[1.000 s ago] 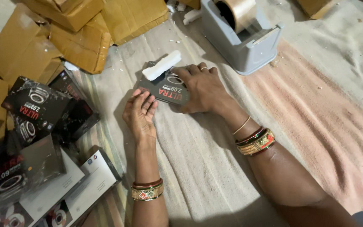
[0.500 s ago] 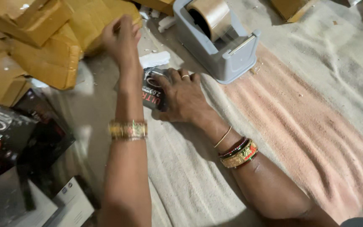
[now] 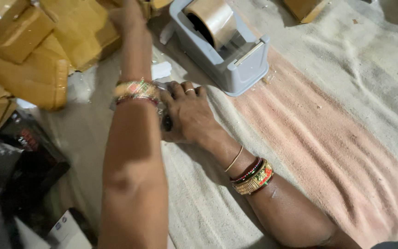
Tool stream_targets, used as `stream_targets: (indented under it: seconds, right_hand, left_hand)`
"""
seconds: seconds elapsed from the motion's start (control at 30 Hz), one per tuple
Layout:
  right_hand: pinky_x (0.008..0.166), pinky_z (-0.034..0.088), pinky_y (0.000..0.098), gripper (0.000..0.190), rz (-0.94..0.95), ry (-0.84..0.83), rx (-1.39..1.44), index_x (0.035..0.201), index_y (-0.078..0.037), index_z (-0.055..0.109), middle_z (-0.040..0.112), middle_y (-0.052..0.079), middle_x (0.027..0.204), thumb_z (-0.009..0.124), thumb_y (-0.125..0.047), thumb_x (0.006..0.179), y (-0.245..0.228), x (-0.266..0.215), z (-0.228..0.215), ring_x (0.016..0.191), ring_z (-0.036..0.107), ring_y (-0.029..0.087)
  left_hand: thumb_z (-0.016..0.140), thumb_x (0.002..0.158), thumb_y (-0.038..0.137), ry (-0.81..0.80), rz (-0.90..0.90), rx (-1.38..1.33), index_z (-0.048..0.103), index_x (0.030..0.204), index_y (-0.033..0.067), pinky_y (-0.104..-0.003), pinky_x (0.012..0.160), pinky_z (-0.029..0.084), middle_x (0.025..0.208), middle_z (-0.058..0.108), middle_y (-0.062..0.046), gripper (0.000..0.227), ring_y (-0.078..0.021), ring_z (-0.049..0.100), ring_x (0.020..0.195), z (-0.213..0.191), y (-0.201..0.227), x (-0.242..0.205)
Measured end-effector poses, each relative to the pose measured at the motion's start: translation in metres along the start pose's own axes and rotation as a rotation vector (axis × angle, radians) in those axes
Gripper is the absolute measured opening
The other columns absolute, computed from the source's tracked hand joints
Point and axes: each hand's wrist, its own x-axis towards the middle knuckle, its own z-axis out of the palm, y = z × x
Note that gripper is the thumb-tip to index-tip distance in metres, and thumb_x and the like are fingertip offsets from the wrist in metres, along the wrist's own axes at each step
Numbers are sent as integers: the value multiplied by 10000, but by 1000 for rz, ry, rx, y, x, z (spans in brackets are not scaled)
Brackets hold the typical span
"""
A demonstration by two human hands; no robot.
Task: The person places smartwatch boxes into small cardboard shipping boxes, folds the flaps, and seals them with clear packing tape. They repeat this process for multiple units, occasionally opening a product box to show the watch inside before resealing it.
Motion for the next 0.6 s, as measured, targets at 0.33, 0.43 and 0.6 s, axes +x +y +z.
stream_targets:
  seconds: [0.33, 0.43, 0.6]
  right_hand:
    - [973, 404, 594, 1077, 99, -26, 30, 1428, -171, 470, 542, 195, 1317, 904, -589, 536, 5, -7, -19, 1219, 506, 405]
    - [998, 392, 603, 1143, 90, -3, 51, 1445, -144, 454, 546, 218, 1304, 919, -609, 511, 2, -4, -21, 1207, 512, 430]
    - [988, 397, 632, 1124, 109, 52, 113, 1463, -117, 468, 592, 232, 1258, 935, -532, 528, 8, -4, -21, 1180, 544, 448]
  left_hand:
    - [709, 922, 292, -383, 109, -212, 648, 1281, 9, -381, 914, 596, 1183, 701, -109, 461, -245, 722, 1062, -240, 112, -240]
    - [688, 914, 197, -242, 50, -198, 654, 1236, 9, -380, 918, 599, 1127, 699, -99, 375, -241, 715, 1025, -277, 91, -244]
    - [660, 975, 207, -193, 42, -79, 697, 1125, -69, -340, 854, 571, 1031, 729, -103, 316, -223, 716, 924, -298, 42, -232]
